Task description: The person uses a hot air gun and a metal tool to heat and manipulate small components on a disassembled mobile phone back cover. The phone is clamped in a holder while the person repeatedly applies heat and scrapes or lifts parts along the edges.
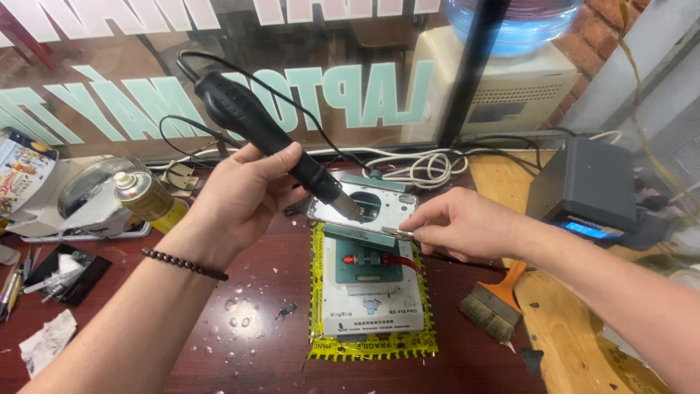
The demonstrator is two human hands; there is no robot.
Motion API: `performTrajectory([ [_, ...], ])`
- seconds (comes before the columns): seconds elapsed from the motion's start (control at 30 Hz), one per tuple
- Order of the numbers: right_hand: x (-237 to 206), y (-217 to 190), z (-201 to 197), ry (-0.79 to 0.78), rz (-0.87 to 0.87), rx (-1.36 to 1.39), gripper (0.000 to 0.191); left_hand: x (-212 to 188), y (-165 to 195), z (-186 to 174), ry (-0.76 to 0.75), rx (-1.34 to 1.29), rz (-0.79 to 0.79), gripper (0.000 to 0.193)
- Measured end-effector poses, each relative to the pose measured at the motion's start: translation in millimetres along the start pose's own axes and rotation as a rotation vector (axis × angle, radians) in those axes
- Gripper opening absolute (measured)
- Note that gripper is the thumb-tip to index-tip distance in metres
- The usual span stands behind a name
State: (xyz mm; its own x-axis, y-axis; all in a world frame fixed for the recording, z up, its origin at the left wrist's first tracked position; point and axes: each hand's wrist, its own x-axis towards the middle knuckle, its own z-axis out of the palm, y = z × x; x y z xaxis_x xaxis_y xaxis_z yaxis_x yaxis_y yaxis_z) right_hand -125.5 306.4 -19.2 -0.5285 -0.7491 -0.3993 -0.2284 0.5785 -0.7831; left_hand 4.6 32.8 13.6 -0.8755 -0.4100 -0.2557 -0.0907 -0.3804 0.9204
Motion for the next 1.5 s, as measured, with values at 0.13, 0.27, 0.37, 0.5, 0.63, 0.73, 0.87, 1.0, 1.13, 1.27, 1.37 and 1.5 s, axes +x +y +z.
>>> performTrajectory([
  [0.13,0,0,-4,-0.031,0.062,0.018,0.031,1,2,11,-0.012,0.052,0.02,0.013],
  [0.27,2,-2,-6,-0.065,0.085,0.039,0.028,0,0,19,-0.022,0.053,0.013,0.015],
  [0.37,4,-3,-6,-0.075,0.095,0.036,0.028,1,0,22,-0.013,0.078,0.012,0.016],
  [0.5,6,-4,-3,-0.053,0.078,-0.013,0.029,3,3,20,0.001,0.082,0.021,0.015],
  [0.63,9,-10,2,-0.057,0.058,-0.034,0.032,7,5,19,-0.019,0.064,0.018,0.014],
  [0.73,11,-17,7,-0.047,0.042,-0.072,0.029,8,7,19,-0.007,0.083,0.016,0.013],
  [0.87,15,-25,13,-0.043,0.0,-0.089,0.03,10,12,18,-0.012,0.114,0.017,0.012],
  [1.0,23,-30,17,-0.047,0.005,-0.072,0.03,7,15,9,-0.004,0.136,0.034,0.014],
  [1.13,33,-36,20,-0.07,-0.026,-0.112,0.031,8,16,2,-0.012,0.135,0.042,0.012],
  [1.27,43,-45,28,-0.059,-0.045,-0.143,0.031,8,17,-5,0.004,0.128,0.046,0.011],
  [1.37,42,-48,25,-0.064,-0.027,-0.131,0.031,8,21,-9,0.038,0.145,0.049,0.011],
  [1.5,39,-47,18,-0.073,-0.006,-0.192,0.03,10,24,-15,0.066,0.139,0.046,0.01],
])
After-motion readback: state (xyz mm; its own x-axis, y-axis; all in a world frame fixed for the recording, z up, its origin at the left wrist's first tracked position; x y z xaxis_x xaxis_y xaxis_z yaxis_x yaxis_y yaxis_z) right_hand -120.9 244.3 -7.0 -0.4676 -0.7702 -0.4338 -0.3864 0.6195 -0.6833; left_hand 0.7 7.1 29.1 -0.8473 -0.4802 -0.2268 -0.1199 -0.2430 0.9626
